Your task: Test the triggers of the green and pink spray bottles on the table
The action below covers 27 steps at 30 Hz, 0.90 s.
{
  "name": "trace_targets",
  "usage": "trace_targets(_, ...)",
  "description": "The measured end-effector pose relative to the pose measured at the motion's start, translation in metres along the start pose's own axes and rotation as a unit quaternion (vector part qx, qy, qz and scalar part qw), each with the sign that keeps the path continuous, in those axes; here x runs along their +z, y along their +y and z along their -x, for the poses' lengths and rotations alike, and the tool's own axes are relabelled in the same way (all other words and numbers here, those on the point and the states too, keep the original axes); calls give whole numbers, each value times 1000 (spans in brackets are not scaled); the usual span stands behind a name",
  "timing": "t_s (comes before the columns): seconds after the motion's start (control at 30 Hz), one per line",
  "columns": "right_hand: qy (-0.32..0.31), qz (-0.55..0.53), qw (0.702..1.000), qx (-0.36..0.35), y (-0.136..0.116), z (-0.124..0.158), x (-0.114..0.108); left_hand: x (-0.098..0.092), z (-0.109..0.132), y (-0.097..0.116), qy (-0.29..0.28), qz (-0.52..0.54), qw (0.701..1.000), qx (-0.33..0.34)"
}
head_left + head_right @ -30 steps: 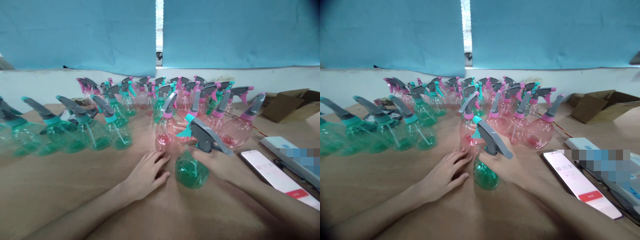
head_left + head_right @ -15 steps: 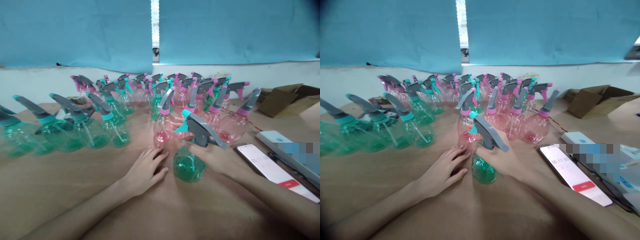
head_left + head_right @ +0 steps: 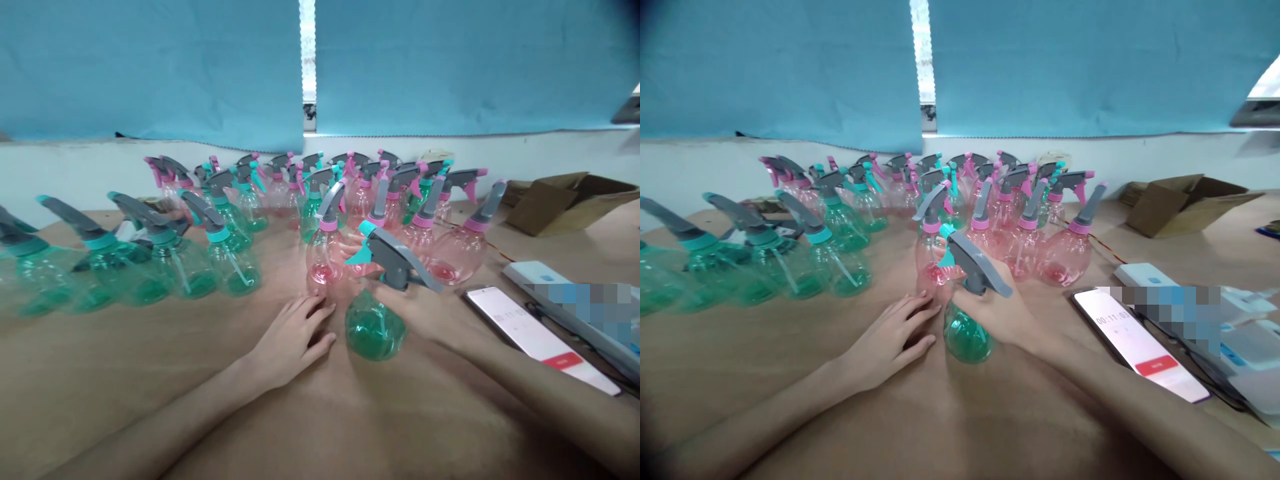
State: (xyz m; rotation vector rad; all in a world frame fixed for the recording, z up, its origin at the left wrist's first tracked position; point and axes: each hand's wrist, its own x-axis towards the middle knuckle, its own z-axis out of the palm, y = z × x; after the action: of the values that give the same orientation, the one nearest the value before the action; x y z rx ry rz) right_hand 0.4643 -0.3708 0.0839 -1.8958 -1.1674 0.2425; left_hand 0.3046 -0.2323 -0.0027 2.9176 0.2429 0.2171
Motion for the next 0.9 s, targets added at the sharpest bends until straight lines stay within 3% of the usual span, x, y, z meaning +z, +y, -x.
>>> trace_targets(0.23,13,-36,999,-15,11,2,5,1,6,6,6,17,1000,-1)
trace_targets(0.4,36,-55,997,-33,12,0,14,-2,16,12,21,99,995,-16)
trace_targets(0.6,44,-153,981,-112,7,-8,49,-3,30,16,81,231,969,-41)
trace_targets(0.73,47,-167,974,-147,-9,-15,78,-8,35,11,144,250,956,-56)
trace_targets(0.9,54,-134,970,-195,-29,-30,98,-20,43,-6,170,245,950,-93)
